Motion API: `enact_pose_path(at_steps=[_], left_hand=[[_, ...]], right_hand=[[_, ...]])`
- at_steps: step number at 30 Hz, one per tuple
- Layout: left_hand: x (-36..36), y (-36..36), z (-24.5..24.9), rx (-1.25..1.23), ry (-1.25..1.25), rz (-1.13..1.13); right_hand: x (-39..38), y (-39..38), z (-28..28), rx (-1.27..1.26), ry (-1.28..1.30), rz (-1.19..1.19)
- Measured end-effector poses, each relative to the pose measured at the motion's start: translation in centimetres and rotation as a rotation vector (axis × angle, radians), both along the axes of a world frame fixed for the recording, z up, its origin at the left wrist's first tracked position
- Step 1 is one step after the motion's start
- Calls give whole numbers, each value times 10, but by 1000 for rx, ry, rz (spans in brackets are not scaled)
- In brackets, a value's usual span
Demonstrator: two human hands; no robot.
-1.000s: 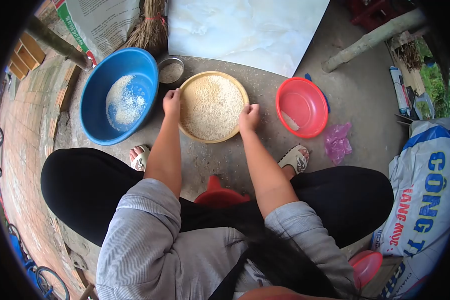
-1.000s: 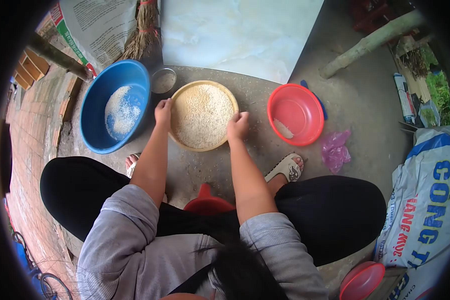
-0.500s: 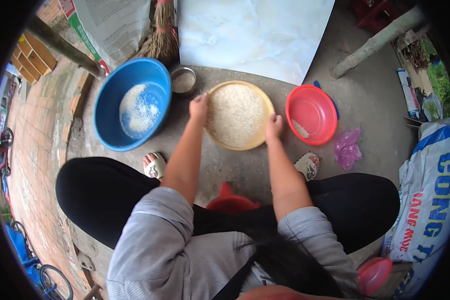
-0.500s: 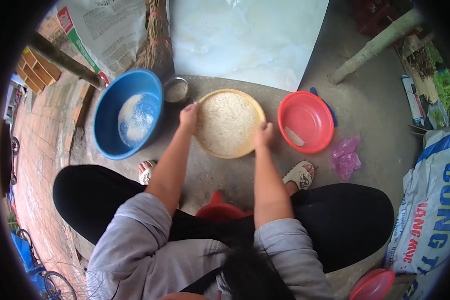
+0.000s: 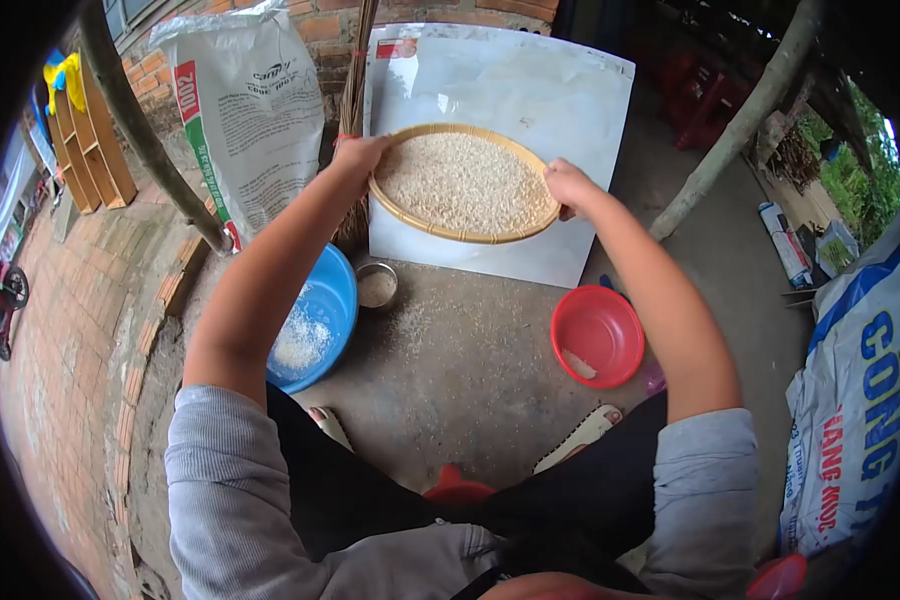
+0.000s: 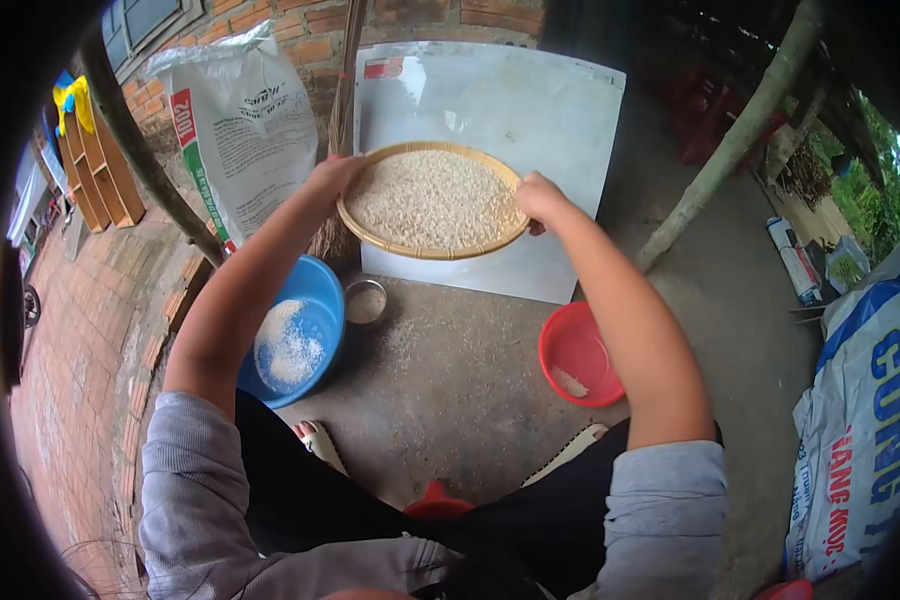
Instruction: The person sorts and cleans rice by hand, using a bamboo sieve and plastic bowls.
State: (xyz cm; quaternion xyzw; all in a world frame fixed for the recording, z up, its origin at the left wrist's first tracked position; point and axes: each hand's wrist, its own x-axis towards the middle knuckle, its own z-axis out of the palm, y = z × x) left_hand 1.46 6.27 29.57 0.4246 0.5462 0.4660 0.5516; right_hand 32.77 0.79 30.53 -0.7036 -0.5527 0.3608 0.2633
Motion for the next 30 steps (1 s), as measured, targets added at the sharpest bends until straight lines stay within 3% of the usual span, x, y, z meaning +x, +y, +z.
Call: enact_pose_path(at_steps=[1, 2, 3, 5, 7, 9, 11, 13, 15, 18, 20, 23, 24, 27, 30], left_hand=[[1, -13, 36, -31, 32, 1], [-9, -3, 48, -97, 247, -51], [-3, -16, 63, -83, 238, -53], [16, -72, 89, 82, -131, 12], [25, -90, 79, 54, -197, 119], [29, -117, 68, 39, -87, 154], [4, -107, 44, -8, -254, 85], [-33, -94, 32, -193, -127, 4], [-28, -106, 39, -252, -180, 25], [9, -110, -1, 16, -101, 112], [22, -101, -24, -97, -136, 68], [6, -81, -13, -188, -95, -7], [2, -78, -1, -152, -192, -75], [24, -81, 13, -94, -245, -18], [53, -81, -11, -108, -205, -8]], right_hand=[[-4, -8, 34, 17, -15, 27], [-2, -14, 59, 34, -24, 24], [6, -20, 81, 76, 3, 55], [25, -23, 93, 117, 42, 84], [43, -16, 84, 163, 140, 189], [40, -23, 61, 194, 298, 177], [17, -48, 52, 61, 225, 154], [-13, -62, 44, -80, 233, 201], [-27, -67, 27, -82, 246, 182], [22, -33, 2, 38, 379, 182], [48, -17, -4, -10, 475, 154], [12, -55, 18, -64, 302, 60], [4, -62, 16, -66, 325, 62], [29, -55, 8, -51, 302, 54], [78, -34, -18, -45, 354, 78]])
